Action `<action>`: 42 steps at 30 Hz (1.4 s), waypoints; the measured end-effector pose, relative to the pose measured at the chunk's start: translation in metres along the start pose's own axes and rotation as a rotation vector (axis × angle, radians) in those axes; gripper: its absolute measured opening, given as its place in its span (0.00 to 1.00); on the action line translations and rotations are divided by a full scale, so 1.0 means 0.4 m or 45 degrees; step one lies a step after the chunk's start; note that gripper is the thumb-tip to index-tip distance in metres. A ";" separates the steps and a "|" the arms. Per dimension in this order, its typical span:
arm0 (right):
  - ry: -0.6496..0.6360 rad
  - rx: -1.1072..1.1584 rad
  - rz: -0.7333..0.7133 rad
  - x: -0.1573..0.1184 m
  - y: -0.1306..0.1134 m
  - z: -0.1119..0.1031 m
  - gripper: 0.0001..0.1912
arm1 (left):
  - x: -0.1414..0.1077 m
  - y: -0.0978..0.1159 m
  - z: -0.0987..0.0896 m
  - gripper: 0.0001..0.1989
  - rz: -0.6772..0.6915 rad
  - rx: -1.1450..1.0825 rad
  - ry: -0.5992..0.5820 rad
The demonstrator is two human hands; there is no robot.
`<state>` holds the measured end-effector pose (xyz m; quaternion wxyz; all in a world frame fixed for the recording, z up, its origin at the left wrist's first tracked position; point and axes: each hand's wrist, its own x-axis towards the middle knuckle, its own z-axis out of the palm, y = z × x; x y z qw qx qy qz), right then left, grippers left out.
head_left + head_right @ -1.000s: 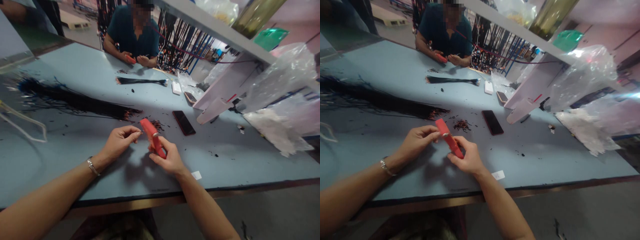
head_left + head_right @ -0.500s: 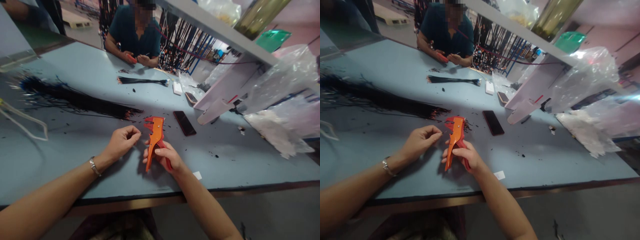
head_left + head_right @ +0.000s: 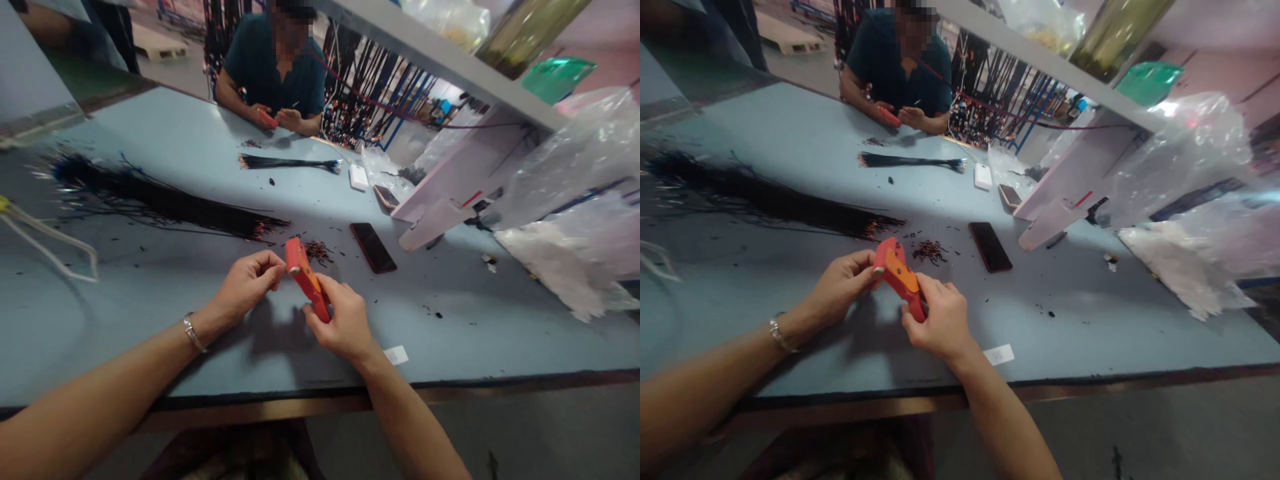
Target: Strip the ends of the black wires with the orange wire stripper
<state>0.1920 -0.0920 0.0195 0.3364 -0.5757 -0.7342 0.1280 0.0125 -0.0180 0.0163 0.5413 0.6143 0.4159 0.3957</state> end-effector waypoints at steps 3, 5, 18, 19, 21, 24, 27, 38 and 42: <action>0.090 -0.302 -0.187 -0.004 0.009 0.022 0.24 | 0.000 -0.004 0.004 0.07 0.005 -0.177 -0.046; 0.113 -0.387 -0.254 -0.005 0.015 0.030 0.25 | -0.001 -0.008 0.005 0.07 -0.012 -0.254 -0.063; 0.225 -0.540 -0.360 0.000 0.026 0.035 0.22 | -0.006 0.016 0.009 0.12 -0.142 -0.255 -0.061; 0.216 -0.537 -0.355 -0.001 0.026 0.036 0.22 | -0.006 0.019 0.008 0.12 -0.146 -0.244 -0.064; 0.204 -0.536 -0.349 -0.001 0.028 0.036 0.22 | -0.006 0.019 0.006 0.12 -0.141 -0.214 -0.068; 0.201 -0.537 -0.341 0.001 0.029 0.036 0.22 | -0.006 0.013 0.002 0.10 -0.096 -0.170 -0.087; 0.198 -0.510 -0.327 0.002 0.032 0.036 0.22 | -0.005 0.001 0.002 0.08 -0.035 -0.162 -0.131; 0.184 -0.494 -0.296 0.004 0.023 0.031 0.17 | -0.002 -0.024 -0.003 0.08 0.021 -0.045 -0.203; 0.183 -0.550 -0.288 0.002 0.030 0.038 0.13 | -0.002 -0.016 0.001 0.10 0.042 -0.007 -0.225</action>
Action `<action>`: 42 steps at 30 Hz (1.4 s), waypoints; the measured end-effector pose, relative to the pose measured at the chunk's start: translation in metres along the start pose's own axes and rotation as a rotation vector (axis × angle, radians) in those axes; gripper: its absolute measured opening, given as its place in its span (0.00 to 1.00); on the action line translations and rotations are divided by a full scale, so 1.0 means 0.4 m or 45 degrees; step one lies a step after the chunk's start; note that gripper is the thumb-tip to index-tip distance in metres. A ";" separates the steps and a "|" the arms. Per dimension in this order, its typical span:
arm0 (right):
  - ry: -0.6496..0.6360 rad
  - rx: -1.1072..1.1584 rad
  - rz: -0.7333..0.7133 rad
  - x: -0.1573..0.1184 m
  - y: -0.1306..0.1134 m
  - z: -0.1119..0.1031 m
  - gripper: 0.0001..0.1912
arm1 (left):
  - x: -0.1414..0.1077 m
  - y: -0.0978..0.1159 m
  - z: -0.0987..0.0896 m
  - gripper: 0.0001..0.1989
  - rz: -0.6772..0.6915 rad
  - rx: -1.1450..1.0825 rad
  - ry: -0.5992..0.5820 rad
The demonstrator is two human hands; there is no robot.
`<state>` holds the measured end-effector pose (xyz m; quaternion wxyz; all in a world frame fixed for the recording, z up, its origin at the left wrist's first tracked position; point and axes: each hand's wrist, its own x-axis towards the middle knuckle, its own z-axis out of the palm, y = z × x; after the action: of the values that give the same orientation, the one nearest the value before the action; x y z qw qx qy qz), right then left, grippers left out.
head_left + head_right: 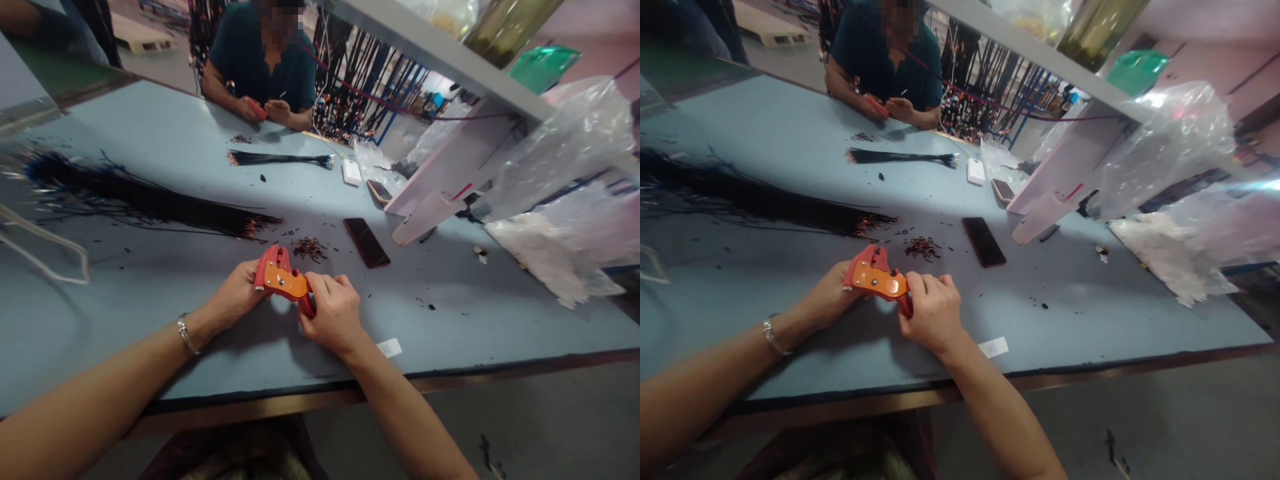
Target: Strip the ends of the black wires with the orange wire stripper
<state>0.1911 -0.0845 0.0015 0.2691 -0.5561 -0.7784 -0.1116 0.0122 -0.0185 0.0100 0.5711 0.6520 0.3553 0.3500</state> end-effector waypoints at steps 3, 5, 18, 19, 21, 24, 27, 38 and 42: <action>-0.018 -0.047 0.001 -0.002 0.006 0.008 0.11 | 0.002 0.004 0.005 0.12 -0.040 0.041 0.001; -0.045 -0.062 -0.002 -0.002 0.010 0.012 0.10 | 0.003 0.006 0.007 0.12 -0.080 0.045 0.016; -0.128 -0.066 0.004 0.001 0.016 0.026 0.07 | 0.004 0.002 0.009 0.12 -0.095 -0.007 0.066; -0.144 -0.066 0.004 0.000 0.017 0.025 0.06 | 0.004 0.002 0.008 0.13 -0.107 -0.002 0.066; -0.155 -0.062 -0.002 -0.002 0.017 0.025 0.06 | 0.005 0.002 0.008 0.13 -0.132 0.008 0.061; -0.137 -0.063 0.002 -0.006 0.016 0.028 0.05 | 0.007 0.001 0.008 0.14 -0.138 -0.002 0.041; -0.155 -0.048 0.045 -0.004 0.012 0.027 0.06 | 0.009 0.004 0.011 0.17 -0.129 -0.020 0.035; -0.354 1.801 0.829 0.031 0.072 -0.029 0.16 | 0.018 0.008 -0.031 0.11 -0.038 0.245 0.513; -0.385 2.231 1.040 0.021 0.092 -0.017 0.17 | 0.034 -0.016 -0.046 0.10 -0.089 0.138 0.614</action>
<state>0.2253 -0.0678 0.0073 0.5023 -0.3946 -0.3593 0.6804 0.0027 0.0030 0.0062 0.4459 0.5666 0.5219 0.4558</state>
